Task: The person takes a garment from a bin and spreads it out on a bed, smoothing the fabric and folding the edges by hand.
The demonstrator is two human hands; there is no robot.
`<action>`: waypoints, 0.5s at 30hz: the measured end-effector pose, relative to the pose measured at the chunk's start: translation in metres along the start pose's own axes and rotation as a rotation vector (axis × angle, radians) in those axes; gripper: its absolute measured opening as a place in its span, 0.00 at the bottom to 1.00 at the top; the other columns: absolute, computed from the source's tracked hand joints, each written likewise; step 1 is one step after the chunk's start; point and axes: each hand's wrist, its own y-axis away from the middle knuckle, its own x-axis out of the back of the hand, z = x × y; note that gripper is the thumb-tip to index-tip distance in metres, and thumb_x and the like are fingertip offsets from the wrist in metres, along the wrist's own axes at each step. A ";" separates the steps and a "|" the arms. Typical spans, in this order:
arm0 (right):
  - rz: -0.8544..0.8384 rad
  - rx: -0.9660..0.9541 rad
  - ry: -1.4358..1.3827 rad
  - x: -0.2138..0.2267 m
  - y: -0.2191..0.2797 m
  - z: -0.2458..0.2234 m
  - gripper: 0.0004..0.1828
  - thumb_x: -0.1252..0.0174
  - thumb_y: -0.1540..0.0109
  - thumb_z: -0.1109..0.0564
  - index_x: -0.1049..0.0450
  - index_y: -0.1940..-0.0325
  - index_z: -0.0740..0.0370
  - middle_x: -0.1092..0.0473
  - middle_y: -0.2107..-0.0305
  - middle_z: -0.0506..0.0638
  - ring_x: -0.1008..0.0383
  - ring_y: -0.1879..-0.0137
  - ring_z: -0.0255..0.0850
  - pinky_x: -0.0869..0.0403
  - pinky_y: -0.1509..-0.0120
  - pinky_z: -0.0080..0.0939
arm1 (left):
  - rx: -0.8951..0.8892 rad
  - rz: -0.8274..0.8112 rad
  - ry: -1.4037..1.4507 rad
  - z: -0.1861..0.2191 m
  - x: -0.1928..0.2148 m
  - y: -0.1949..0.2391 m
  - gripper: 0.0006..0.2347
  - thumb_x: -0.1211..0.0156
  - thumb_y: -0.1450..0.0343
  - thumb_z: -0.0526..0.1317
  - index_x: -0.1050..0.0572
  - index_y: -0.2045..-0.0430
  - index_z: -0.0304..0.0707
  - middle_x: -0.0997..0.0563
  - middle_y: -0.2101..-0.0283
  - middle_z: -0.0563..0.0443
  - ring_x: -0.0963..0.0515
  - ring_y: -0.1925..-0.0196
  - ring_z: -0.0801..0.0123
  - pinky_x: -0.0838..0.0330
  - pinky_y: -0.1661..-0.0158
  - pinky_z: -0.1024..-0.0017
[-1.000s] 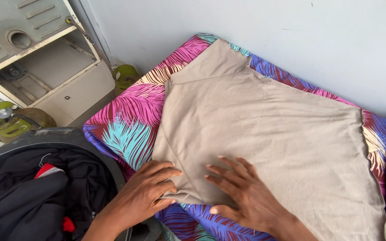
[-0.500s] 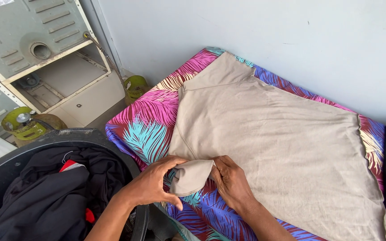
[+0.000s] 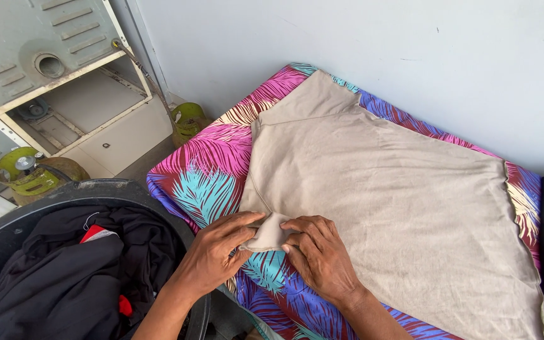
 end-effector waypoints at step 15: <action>0.107 0.038 0.186 0.001 0.000 -0.016 0.08 0.43 0.33 0.64 0.36 0.56 0.66 0.23 0.59 0.57 0.21 0.58 0.45 0.24 0.53 0.45 | -0.155 0.155 -0.373 0.027 0.002 0.002 0.07 0.40 0.33 0.30 0.31 0.82 0.35 0.20 0.60 0.45 0.20 0.62 0.57 0.24 0.62 0.63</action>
